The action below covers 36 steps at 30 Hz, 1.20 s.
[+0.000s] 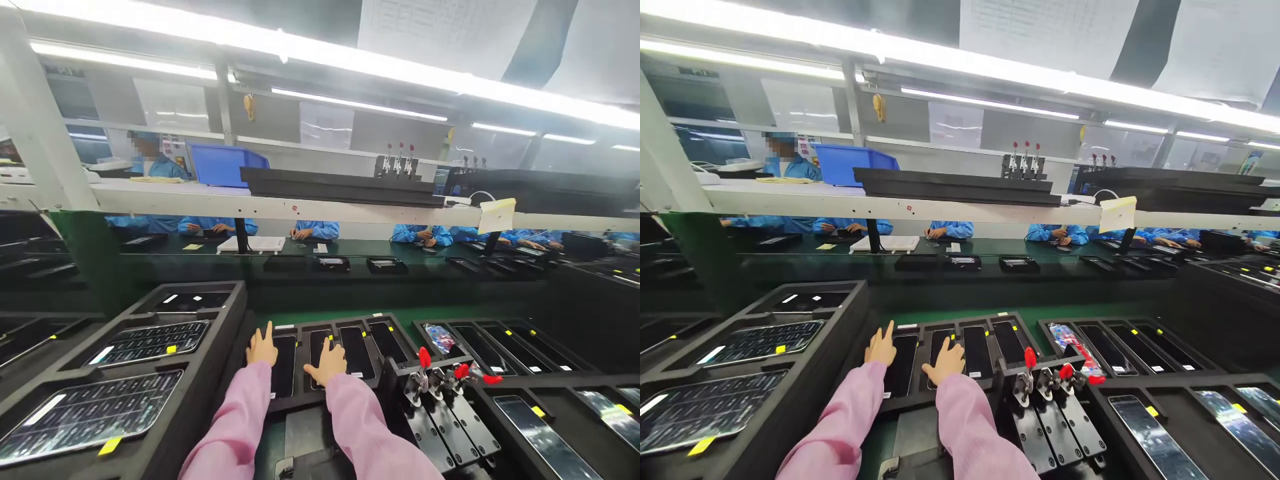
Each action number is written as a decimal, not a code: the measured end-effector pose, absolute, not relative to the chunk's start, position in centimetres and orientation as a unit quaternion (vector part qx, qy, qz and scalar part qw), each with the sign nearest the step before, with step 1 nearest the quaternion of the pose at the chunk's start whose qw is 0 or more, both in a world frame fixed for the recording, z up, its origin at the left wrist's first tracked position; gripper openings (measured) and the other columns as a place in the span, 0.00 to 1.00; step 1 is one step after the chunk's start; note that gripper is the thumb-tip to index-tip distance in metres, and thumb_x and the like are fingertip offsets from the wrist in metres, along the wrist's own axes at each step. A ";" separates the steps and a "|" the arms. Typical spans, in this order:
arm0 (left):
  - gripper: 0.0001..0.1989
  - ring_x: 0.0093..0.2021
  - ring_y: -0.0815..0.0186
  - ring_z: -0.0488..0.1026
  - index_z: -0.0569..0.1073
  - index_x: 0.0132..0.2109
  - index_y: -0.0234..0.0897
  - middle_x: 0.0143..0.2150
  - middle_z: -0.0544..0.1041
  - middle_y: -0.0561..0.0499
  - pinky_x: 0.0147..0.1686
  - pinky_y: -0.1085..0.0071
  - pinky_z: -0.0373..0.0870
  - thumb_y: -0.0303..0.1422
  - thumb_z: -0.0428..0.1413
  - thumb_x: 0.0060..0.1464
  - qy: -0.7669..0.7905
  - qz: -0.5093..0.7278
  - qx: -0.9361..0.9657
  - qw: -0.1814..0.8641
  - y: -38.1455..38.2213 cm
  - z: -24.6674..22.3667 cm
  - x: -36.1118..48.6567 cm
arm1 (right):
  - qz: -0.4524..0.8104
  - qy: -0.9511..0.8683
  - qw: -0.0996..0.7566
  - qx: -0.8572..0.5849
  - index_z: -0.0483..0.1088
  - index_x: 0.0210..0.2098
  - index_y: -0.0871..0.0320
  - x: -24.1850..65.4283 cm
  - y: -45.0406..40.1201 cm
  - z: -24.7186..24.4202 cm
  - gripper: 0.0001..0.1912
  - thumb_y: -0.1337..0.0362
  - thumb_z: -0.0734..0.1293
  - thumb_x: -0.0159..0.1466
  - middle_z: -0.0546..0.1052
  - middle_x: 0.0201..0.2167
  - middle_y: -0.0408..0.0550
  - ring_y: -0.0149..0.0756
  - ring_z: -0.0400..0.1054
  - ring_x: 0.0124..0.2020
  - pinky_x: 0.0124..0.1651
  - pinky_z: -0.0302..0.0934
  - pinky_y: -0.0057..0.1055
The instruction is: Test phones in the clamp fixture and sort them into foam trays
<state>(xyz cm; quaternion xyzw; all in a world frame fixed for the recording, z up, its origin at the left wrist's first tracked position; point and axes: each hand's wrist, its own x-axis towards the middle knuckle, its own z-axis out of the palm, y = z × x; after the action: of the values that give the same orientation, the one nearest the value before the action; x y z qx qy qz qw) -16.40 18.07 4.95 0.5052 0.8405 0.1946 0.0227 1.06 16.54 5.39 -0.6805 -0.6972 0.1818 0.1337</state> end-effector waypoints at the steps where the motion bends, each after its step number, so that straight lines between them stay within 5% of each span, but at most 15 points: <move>1: 0.20 0.53 0.56 0.65 0.62 0.56 0.38 0.58 0.63 0.45 0.50 0.52 0.64 0.36 0.52 0.57 0.846 0.199 0.496 0.011 18.0 4.9 -15.5 | 0.174 -0.695 0.138 -0.684 0.53 0.58 0.66 1.0 16.7 5.0 0.44 0.52 0.69 0.49 0.62 0.50 0.68 0.58 0.55 0.53 0.48 0.54 0.49; 15: 0.23 0.50 0.57 0.67 0.60 0.56 0.39 0.54 0.65 0.45 0.47 0.53 0.65 0.40 0.52 0.56 0.879 0.211 0.425 0.044 15.6 4.6 -10.8 | 0.213 -0.714 0.204 -0.635 0.48 0.61 0.62 2.3 16.8 4.4 0.42 0.49 0.64 0.54 0.61 0.51 0.64 0.54 0.56 0.53 0.49 0.55 0.46; 20: 0.50 0.55 0.47 0.61 0.40 0.64 0.31 0.56 0.62 0.35 0.50 0.52 0.61 0.42 0.61 0.43 0.834 0.322 0.449 0.012 13.6 9.2 -10.8 | 0.247 -0.746 0.280 -0.551 0.49 0.60 0.58 3.5 14.6 6.9 0.36 0.50 0.62 0.57 0.60 0.55 0.56 0.41 0.55 0.56 0.56 0.53 0.37; 24: 0.53 0.59 0.52 0.57 0.27 0.64 0.36 0.61 0.57 0.40 0.56 0.57 0.55 0.42 0.58 0.46 0.776 0.421 0.470 -0.019 10.6 13.1 -9.0 | 0.305 -0.765 0.363 -0.437 0.50 0.59 0.56 3.3 11.8 9.9 0.38 0.53 0.66 0.54 0.65 0.53 0.51 0.36 0.62 0.52 0.52 0.58 0.33; 27: 0.54 0.54 0.58 0.65 0.23 0.64 0.40 0.59 0.59 0.43 0.50 0.64 0.66 0.43 0.57 0.48 0.744 0.465 0.479 0.004 6.7 14.3 -6.8 | 0.360 -0.754 0.443 -0.324 0.55 0.55 0.56 4.4 8.8 12.6 0.26 0.59 0.63 0.59 0.73 0.42 0.47 0.33 0.68 0.42 0.45 0.62 0.31; 31: 0.53 0.53 0.58 0.67 0.30 0.64 0.47 0.61 0.59 0.48 0.43 0.65 0.73 0.46 0.58 0.43 0.702 0.532 0.463 0.094 -0.6 13.2 -5.6 | 0.372 -0.781 0.392 -0.313 0.63 0.48 0.54 8.7 4.7 14.8 0.15 0.67 0.58 0.61 0.74 0.32 0.41 0.29 0.68 0.33 0.38 0.61 0.26; 36: 0.24 0.54 0.56 0.67 0.60 0.55 0.50 0.55 0.68 0.51 0.50 0.60 0.67 0.46 0.51 0.51 0.656 0.554 0.487 0.160 -6.6 8.6 -8.3 | 0.361 -0.861 0.180 -0.308 0.68 0.43 0.52 13.1 2.7 13.2 0.16 0.71 0.60 0.57 0.72 0.25 0.36 0.26 0.64 0.25 0.31 0.57 0.23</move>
<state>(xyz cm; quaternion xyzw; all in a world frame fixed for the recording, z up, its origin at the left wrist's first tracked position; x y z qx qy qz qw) -8.32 -6.64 8.57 0.4874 0.6557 0.5540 0.1599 13.10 2.74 13.23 -0.3083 -0.8614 0.3610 0.1804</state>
